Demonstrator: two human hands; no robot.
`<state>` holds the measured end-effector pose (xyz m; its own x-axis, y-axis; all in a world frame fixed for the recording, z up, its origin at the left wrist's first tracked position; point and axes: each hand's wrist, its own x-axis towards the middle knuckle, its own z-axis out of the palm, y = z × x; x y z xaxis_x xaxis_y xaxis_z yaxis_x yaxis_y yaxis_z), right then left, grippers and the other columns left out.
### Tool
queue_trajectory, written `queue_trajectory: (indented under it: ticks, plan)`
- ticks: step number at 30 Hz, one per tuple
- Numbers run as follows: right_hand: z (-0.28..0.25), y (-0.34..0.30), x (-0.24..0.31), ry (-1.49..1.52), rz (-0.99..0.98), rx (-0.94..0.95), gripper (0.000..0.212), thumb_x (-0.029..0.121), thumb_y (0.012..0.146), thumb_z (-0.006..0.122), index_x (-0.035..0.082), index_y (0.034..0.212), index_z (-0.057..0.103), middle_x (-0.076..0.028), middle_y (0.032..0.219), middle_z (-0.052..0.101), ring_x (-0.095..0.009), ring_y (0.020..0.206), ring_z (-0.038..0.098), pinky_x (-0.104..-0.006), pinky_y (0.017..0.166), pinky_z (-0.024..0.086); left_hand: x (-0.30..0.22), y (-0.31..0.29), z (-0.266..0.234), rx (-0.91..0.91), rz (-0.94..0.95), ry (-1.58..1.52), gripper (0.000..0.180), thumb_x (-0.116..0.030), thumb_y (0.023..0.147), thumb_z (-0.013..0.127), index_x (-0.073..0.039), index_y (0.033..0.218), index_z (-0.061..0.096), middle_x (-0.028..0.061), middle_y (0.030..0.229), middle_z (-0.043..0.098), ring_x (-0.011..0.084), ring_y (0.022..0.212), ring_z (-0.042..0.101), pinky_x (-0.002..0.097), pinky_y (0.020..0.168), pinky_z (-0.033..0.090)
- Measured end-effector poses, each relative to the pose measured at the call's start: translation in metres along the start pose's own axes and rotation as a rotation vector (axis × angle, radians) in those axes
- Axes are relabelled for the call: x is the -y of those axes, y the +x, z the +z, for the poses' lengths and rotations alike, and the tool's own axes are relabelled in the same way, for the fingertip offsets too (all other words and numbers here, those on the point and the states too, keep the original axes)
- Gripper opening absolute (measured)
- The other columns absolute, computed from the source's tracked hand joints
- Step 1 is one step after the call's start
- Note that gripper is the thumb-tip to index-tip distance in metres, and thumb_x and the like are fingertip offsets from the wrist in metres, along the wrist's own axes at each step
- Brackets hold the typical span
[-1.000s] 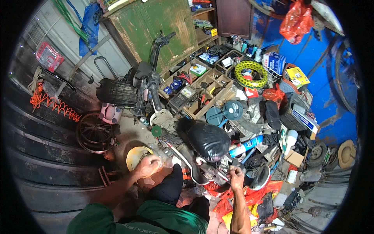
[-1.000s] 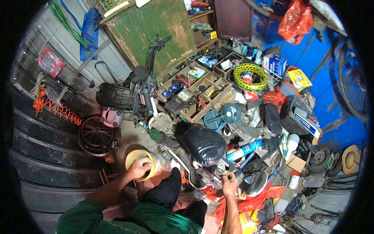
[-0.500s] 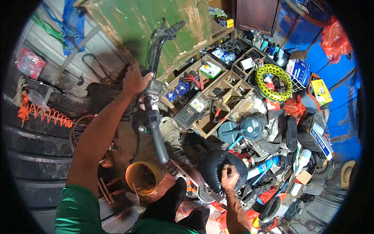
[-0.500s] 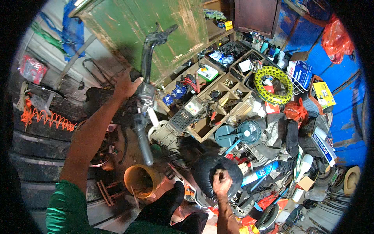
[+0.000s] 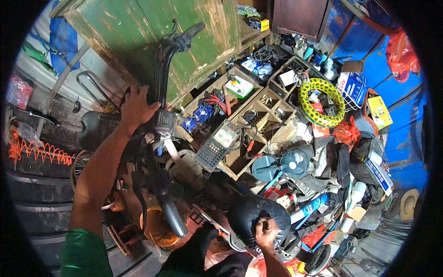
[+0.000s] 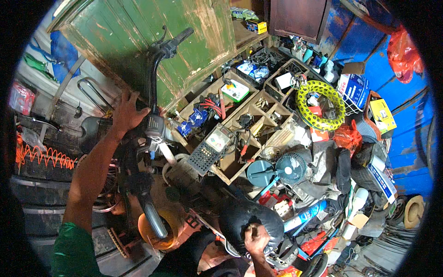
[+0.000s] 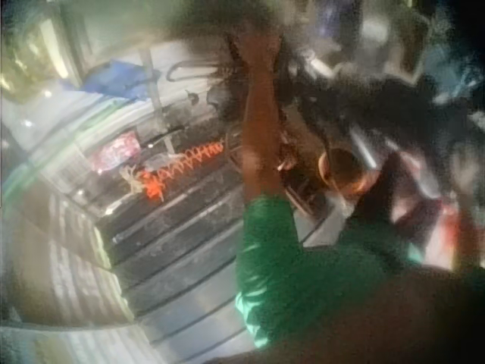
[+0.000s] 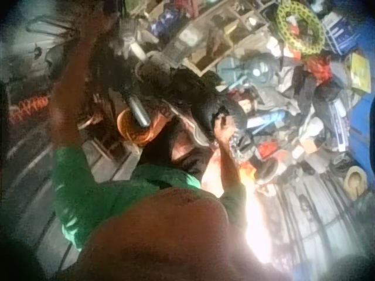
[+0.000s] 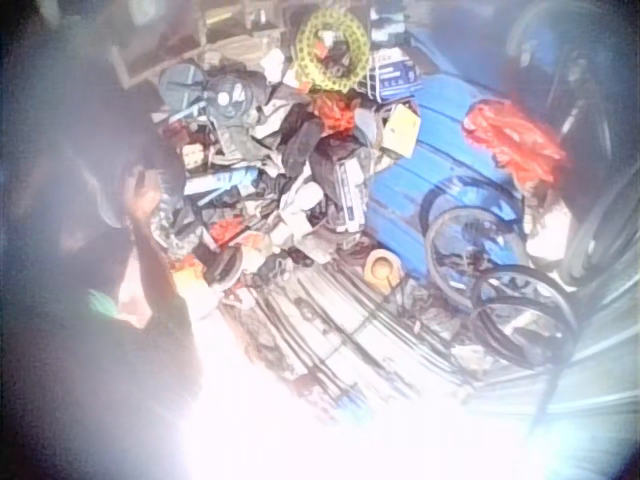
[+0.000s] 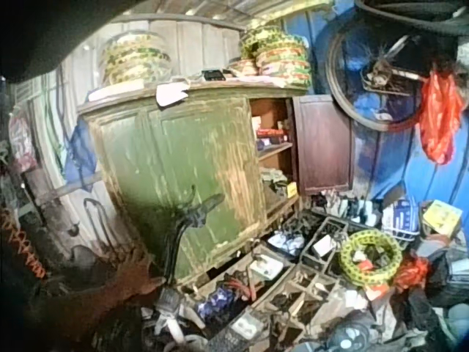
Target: The person sits on the ground and repairs a bicycle inner tube. They open a patch kit, inflate the tube with a pump, locate a puncture, apply a patch, and then walk into a workshop to retrieve a hammer.
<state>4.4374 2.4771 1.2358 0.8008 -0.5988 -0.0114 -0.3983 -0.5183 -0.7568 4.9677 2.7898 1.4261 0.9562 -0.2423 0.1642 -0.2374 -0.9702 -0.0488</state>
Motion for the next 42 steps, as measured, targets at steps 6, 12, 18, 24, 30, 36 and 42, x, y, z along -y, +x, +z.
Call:
queue_trajectory:
  ticks: [6, 12, 18, 24, 30, 36, 42]
  plan:
    - [-0.001, 0.093, 0.008, 0.423, 0.290, 0.287, 0.012, 0.008, 0.091, 0.064, 0.000, 0.098, 0.070, -0.003, 0.082, 0.068, -0.014, 0.074, 0.062, -0.0322, 0.068, 0.053, 0.015, -0.003, 0.024, -0.094, 0.149, 0.163, 0.064, -0.055, 0.086, 0.078, -0.013, 0.132, 0.063, 0.0284, 0.140, 0.049, 0.0542, 0.122, 0.056, 0.0642, 0.093, 0.054]
    - [0.069, 0.360, 0.011, 0.070, 0.072, 0.183, 0.039, 0.035, 0.098, 0.065, -0.002, 0.112, 0.071, -0.026, 0.103, 0.075, -0.044, 0.093, 0.072, -0.0470, 0.084, 0.057, -0.001, -0.005, 0.008, -0.050, 0.128, 0.191, 0.062, -0.052, 0.086, 0.078, -0.014, 0.133, 0.066, 0.0287, 0.139, 0.048, 0.0519, 0.117, 0.057, 0.0619, 0.090, 0.055]
    - [0.133, 0.428, -0.007, -0.241, 0.161, 0.020, 0.055, 0.040, 0.092, 0.073, 0.001, 0.130, 0.067, -0.024, 0.119, 0.074, -0.044, 0.114, 0.069, -0.0494, 0.099, 0.055, 0.001, -0.006, 0.007, -0.033, 0.108, 0.178, 0.056, -0.046, 0.086, 0.079, -0.018, 0.133, 0.066, 0.0253, 0.141, 0.050, 0.0507, 0.119, 0.057, 0.0602, 0.093, 0.055]
    - [0.220, 0.401, -0.152, -0.078, 0.521, -0.115, 0.087, 0.052, 0.090, 0.073, -0.011, 0.146, 0.050, -0.040, 0.142, 0.057, -0.049, 0.135, 0.056, -0.0475, 0.113, 0.046, -0.013, -0.001, 0.005, -0.014, 0.121, 0.187, 0.057, -0.045, 0.087, 0.079, -0.019, 0.135, 0.064, 0.0209, 0.145, 0.050, 0.0482, 0.125, 0.055, 0.0576, 0.095, 0.054]
    - [0.226, 0.398, -0.074, -0.076, 0.801, -0.180, 0.071, 0.042, 0.093, 0.069, -0.002, 0.146, 0.052, -0.030, 0.144, 0.059, -0.045, 0.133, 0.058, -0.0512, 0.113, 0.047, -0.027, -0.005, 0.006, 0.058, 0.013, 0.292, 0.061, -0.045, 0.089, 0.077, -0.017, 0.141, 0.060, 0.0209, 0.148, 0.048, 0.0449, 0.133, 0.051, 0.0549, 0.102, 0.050]
    - [0.221, 0.395, -0.063, -0.090, 0.734, -0.250, 0.067, 0.034, 0.091, 0.069, -0.006, 0.143, 0.053, -0.031, 0.138, 0.061, -0.044, 0.129, 0.060, -0.0490, 0.111, 0.048, -0.015, 0.012, -0.019, 0.307, 0.023, 0.248, 0.066, -0.049, 0.091, 0.076, -0.013, 0.143, 0.059, 0.0251, 0.150, 0.044, 0.0481, 0.133, 0.050, 0.0559, 0.107, 0.047]
    - [0.227, 0.395, -0.072, -0.004, 0.728, -0.294, 0.066, 0.031, 0.086, 0.069, -0.003, 0.140, 0.051, -0.030, 0.134, 0.059, -0.047, 0.127, 0.057, -0.0540, 0.108, 0.048, -0.153, 0.060, -0.048, 0.465, 0.116, 0.357, 0.055, -0.049, 0.089, 0.076, -0.006, 0.123, 0.072, 0.0229, 0.098, 0.076, 0.0435, 0.101, 0.072, 0.0538, 0.094, 0.054]
